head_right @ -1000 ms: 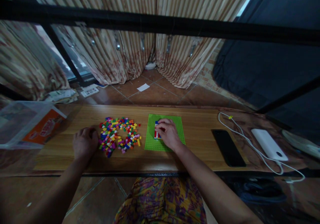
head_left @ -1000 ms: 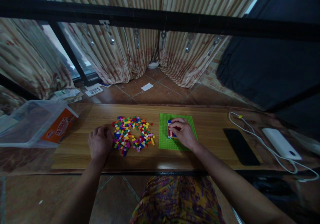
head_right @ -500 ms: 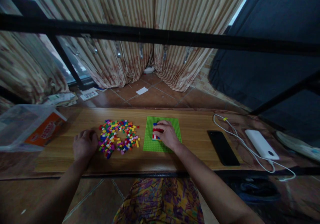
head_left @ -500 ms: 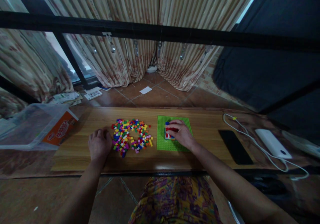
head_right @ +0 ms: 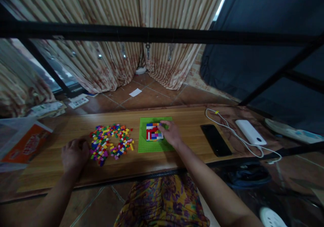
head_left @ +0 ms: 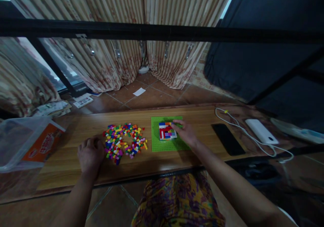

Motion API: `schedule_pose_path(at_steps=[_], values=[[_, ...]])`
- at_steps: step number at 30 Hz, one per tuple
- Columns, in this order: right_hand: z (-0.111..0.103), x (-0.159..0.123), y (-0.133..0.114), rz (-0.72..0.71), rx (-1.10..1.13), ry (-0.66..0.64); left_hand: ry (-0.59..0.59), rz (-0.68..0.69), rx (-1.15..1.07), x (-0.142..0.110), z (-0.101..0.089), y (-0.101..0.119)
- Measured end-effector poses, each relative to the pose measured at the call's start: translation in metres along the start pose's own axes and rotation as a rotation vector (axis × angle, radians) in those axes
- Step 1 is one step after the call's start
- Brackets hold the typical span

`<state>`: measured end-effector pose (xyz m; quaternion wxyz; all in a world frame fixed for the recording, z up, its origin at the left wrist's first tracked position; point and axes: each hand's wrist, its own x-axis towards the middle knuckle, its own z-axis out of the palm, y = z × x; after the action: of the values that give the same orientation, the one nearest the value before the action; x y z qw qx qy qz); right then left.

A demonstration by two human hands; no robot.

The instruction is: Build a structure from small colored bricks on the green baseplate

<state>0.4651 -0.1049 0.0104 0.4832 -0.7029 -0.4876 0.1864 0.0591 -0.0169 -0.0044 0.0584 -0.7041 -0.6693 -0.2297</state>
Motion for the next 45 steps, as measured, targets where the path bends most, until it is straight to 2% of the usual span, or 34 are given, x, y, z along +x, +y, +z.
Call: schedule_pose_path(at_steps=[5,12,25,30,35,41,45], values=[[0.018,0.004,-0.002,0.208,0.111,-0.076,-0.015,-0.009,0.013,0.000,-0.003,0.002],[0.019,0.010,-0.002,0.367,0.236,-0.144,-0.024,-0.021,0.023,0.000,-0.002,0.002],[0.020,0.015,-0.004,0.411,0.296,-0.180,-0.020,-0.026,-0.004,0.000,0.000,0.000],[0.016,0.016,-0.004,0.315,0.308,-0.161,-0.025,-0.013,0.001,0.000,-0.003,0.001],[-0.005,0.008,-0.008,0.149,0.257,-0.169,-0.032,-0.033,-0.018,0.000,-0.007,0.005],[-0.018,0.000,-0.015,-0.211,-0.186,-0.233,-0.032,-0.047,-0.028,0.001,-0.007,0.006],[-0.016,0.001,-0.016,-0.252,-0.269,-0.224,-0.032,-0.030,-0.012,0.001,-0.008,0.006]])
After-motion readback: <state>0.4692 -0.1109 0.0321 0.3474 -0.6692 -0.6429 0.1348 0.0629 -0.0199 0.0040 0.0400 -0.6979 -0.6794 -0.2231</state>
